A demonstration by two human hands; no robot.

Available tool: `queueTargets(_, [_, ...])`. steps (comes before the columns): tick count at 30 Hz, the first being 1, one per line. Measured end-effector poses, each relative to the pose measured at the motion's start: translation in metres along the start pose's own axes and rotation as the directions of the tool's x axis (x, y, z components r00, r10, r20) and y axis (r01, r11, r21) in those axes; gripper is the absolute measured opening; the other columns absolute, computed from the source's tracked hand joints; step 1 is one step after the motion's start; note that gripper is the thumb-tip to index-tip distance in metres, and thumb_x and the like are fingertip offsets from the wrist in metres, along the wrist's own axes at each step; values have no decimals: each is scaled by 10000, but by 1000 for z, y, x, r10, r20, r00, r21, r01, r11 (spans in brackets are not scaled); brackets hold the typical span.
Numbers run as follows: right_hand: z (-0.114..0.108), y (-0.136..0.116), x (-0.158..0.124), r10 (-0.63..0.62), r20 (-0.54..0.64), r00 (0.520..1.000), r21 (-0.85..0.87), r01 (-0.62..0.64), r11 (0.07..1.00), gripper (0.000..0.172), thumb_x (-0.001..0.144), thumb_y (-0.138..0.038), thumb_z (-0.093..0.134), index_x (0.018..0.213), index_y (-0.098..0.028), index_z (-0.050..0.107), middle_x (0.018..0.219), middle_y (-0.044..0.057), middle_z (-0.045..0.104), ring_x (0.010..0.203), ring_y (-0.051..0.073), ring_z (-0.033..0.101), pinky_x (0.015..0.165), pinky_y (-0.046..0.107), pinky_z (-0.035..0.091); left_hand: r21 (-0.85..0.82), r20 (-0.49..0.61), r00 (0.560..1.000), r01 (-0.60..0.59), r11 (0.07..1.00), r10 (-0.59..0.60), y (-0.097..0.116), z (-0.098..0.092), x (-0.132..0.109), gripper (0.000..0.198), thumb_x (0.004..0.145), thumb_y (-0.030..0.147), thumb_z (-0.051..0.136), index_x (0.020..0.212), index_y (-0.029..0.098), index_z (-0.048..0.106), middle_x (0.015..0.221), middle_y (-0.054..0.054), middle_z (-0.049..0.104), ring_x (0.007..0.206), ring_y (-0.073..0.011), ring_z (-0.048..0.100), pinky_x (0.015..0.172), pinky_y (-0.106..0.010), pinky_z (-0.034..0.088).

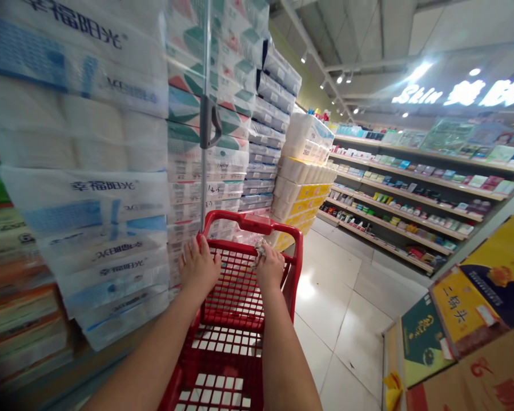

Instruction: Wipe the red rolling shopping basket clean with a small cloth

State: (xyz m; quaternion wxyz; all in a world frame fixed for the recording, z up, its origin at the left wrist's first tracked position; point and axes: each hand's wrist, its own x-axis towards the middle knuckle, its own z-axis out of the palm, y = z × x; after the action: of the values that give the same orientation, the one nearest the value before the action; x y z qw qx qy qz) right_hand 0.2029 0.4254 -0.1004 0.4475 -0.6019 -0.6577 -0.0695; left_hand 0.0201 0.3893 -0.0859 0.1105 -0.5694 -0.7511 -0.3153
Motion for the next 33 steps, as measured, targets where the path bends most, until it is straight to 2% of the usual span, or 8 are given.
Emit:
queueTargets(4, [2,1,-2,-15,-29,999,3,15,1000,349,860,-140,468,1151,-199,651,1145,60,681,1061,217,569,994,353,347,39,-23,999,26,999,-25,-1,4,-7,654,889,301,399,1468,18,290,1527,-270,274,1235,-367,469,944,-489,437])
queueTargets(11, [13,-15,-3,-26,-102,994,-67,19,998,352,860,-136,433,1142,-164,642,1130,90,674,1053,236,557,1003,385,346,70,-25,999,-27,997,29,0,5,-23,600,890,273,393,1446,50,354,1525,-256,289,1162,-347,506,892,-467,450])
queueTargets(15, [32,-58,10,-123,105,987,-26,127,992,343,859,-138,476,1151,-203,643,1128,62,687,1037,215,589,967,343,391,84,-24,999,-47,995,49,1,9,-24,561,893,245,401,1428,78,391,1529,-246,291,1168,-338,510,871,-448,460])
queueTargets(18, [43,-91,23,-343,311,886,78,336,939,373,892,-134,450,1215,-211,620,1211,48,661,1113,181,579,988,289,394,96,-7,997,-80,992,81,0,11,-25,521,920,196,343,1431,111,402,1530,-238,296,1163,-322,520,848,-428,468])
queueTargets(21, [45,-103,33,-401,405,822,85,403,911,375,879,-164,507,1233,-235,610,1241,33,646,1127,183,577,974,280,410,80,20,996,-92,993,90,-1,9,-25,515,925,174,326,1431,145,414,1530,-225,306,1146,-314,533,842,-431,469])
queueTargets(24, [34,-89,37,-286,393,874,-34,324,945,371,851,-150,529,1198,-233,629,1153,46,681,1044,207,604,907,297,436,49,48,996,-78,996,76,-1,4,-24,505,911,160,348,1403,177,463,1530,-202,320,1165,-313,525,853,-442,468])
queueTargets(28, [11,-54,30,-85,186,979,-214,125,969,275,824,-139,530,1033,-206,695,1001,81,706,1021,248,573,892,338,411,-2,43,997,-66,998,66,3,-6,-24,541,872,249,466,1404,157,459,1539,-208,294,1221,-339,479,915,-469,441])
queueTargets(33, [0,-32,8,0,26,1000,-181,4,983,322,858,-144,472,1103,-209,669,1062,72,696,1032,245,547,916,355,388,-21,54,998,-41,999,42,6,-16,-26,540,867,256,472,1401,177,469,1541,-196,289,1223,-343,469,928,-472,426])
